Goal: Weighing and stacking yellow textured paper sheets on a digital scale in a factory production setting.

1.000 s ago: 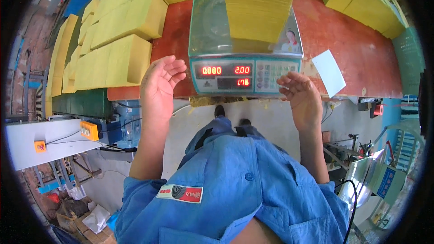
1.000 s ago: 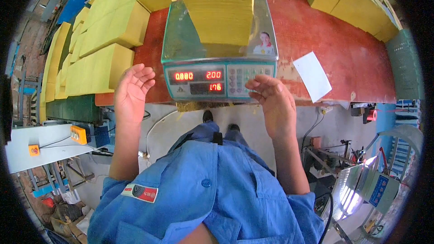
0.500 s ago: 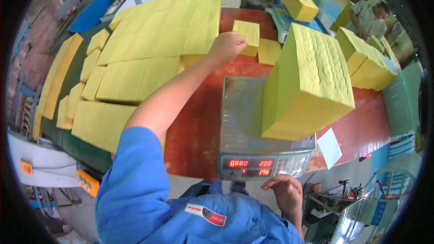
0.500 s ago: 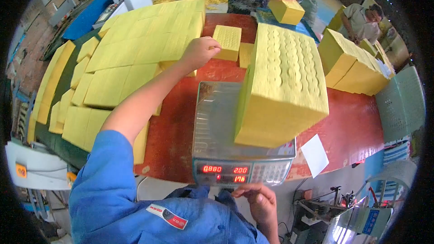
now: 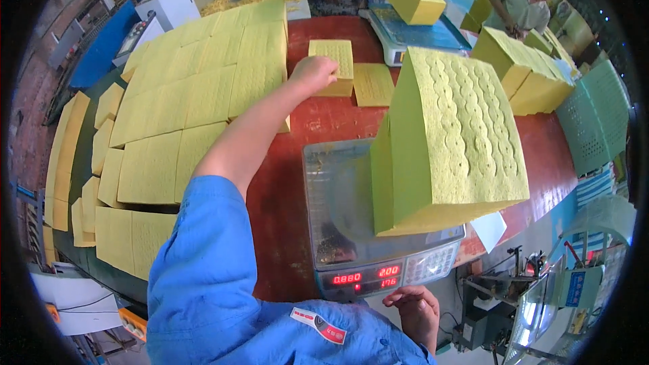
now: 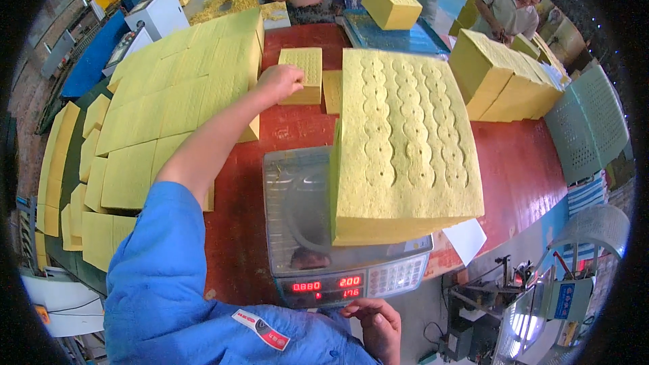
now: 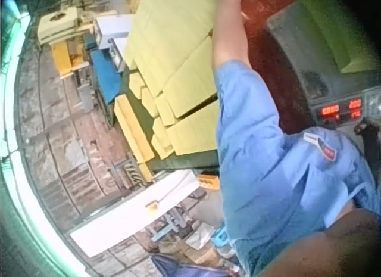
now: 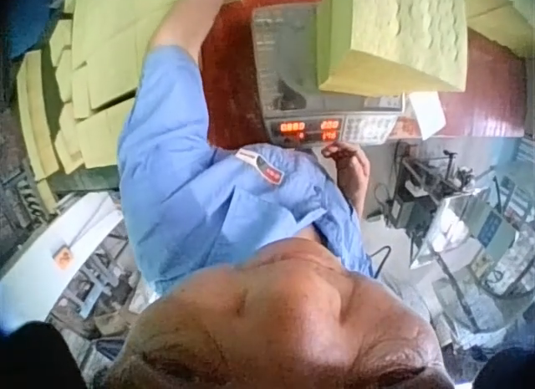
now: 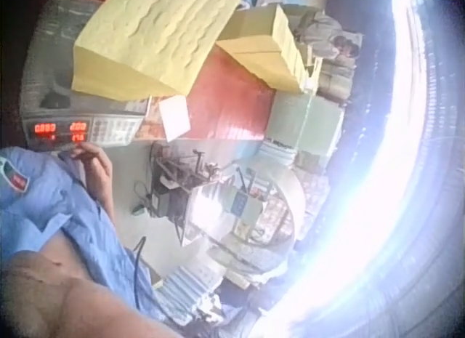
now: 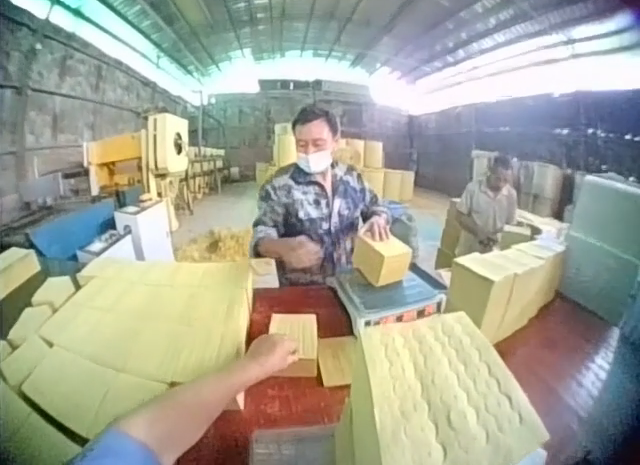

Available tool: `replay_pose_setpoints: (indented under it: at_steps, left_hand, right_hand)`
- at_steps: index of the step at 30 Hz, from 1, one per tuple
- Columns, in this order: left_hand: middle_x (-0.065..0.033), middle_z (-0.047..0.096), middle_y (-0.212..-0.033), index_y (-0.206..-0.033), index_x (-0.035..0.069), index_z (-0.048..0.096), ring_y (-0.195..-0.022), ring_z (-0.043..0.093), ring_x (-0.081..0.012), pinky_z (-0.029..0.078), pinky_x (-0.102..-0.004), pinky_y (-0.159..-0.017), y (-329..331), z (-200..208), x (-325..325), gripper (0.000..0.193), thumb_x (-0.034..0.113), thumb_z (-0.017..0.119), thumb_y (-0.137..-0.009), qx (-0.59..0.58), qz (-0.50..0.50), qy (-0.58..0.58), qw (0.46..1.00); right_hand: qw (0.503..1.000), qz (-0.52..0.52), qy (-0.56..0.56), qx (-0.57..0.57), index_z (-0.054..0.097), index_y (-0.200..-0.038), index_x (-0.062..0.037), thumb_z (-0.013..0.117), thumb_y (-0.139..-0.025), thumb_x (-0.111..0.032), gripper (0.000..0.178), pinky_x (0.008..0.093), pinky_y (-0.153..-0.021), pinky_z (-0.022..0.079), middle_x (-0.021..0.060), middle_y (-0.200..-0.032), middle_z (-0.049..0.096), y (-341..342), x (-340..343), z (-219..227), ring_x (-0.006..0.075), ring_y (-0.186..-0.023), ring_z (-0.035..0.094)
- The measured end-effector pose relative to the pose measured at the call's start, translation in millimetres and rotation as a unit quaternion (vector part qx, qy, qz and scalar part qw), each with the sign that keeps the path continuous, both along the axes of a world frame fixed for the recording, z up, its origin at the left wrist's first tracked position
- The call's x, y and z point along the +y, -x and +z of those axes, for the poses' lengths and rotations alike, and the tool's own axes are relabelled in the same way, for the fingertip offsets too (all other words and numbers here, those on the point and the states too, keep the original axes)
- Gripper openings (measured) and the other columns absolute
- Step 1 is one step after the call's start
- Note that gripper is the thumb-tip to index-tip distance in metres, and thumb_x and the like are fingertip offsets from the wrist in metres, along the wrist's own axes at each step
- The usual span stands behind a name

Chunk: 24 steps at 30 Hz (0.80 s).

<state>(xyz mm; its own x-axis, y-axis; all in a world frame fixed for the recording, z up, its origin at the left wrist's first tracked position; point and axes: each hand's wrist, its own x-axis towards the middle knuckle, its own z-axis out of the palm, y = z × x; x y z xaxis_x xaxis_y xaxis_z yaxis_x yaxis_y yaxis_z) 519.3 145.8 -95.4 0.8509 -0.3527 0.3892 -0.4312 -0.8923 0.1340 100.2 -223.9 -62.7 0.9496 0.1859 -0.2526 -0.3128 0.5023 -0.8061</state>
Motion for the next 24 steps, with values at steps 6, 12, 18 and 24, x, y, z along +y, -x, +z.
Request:
replay_pose_setpoints:
  at_steps: [6, 12, 18, 24]
  left_hand:
    - [-0.016, 0.067, -0.08, -0.078, 0.007, 0.067, -0.077, 0.066, -0.0355, 0.053, -0.0474, -0.067, 0, -9, -6, 0.008, 0.013, 0.061, -0.079, -0.009, 0.008, -0.036, 0.999]
    - [-0.0162, 0.067, -0.081, -0.077, 0.006, 0.066, -0.079, 0.068, -0.0332, 0.055, -0.0441, -0.069, 17, 11, -22, 0.011, 0.005, 0.056, -0.077, -0.058, 0.076, -0.021, 0.995]
    - [-0.0153, 0.065, -0.075, -0.076, 0.004, 0.063, -0.073, 0.065, -0.0334, 0.051, -0.045, -0.065, 96, 82, -11, 0.008, 0.005, 0.055, -0.079, -0.181, 0.121, 0.033, 0.975]
    - [-0.0165, 0.065, -0.09, -0.085, -0.001, 0.063, -0.088, 0.062, -0.0342, 0.048, -0.0493, -0.084, 348, 119, -75, 0.008, 0.004, 0.062, -0.079, -0.132, 0.102, 0.032, 0.986]
  right_hand:
    - [0.999, 0.043, -0.03, -0.002, 0.058, -0.119, 0.0069, 0.058, -0.094, -0.031, 0.046, 0.0431, -0.09, 0.049, 0.0195, -0.105, 0.067, 2, -2, -5, 0.0294, -0.098, 0.064]
    - [0.997, 0.078, -0.017, -0.01, 0.057, -0.12, 0.0081, 0.058, -0.093, -0.031, 0.047, 0.0401, -0.089, 0.049, 0.0183, -0.104, 0.068, 5, 3, -1, 0.0277, -0.096, 0.065]
    - [0.982, 0.184, -0.044, -0.009, 0.057, -0.119, 0.0055, 0.06, -0.09, -0.039, 0.054, 0.0446, -0.093, 0.047, 0.0214, -0.111, 0.064, -16, 12, -2, 0.0309, -0.104, 0.062]
    - [0.932, 0.299, -0.192, 0.076, 0.042, -0.138, 0.0005, 0.056, -0.093, -0.045, 0.066, 0.0444, -0.096, 0.045, 0.0171, -0.13, 0.055, -42, 37, 23, 0.0331, -0.114, 0.057]
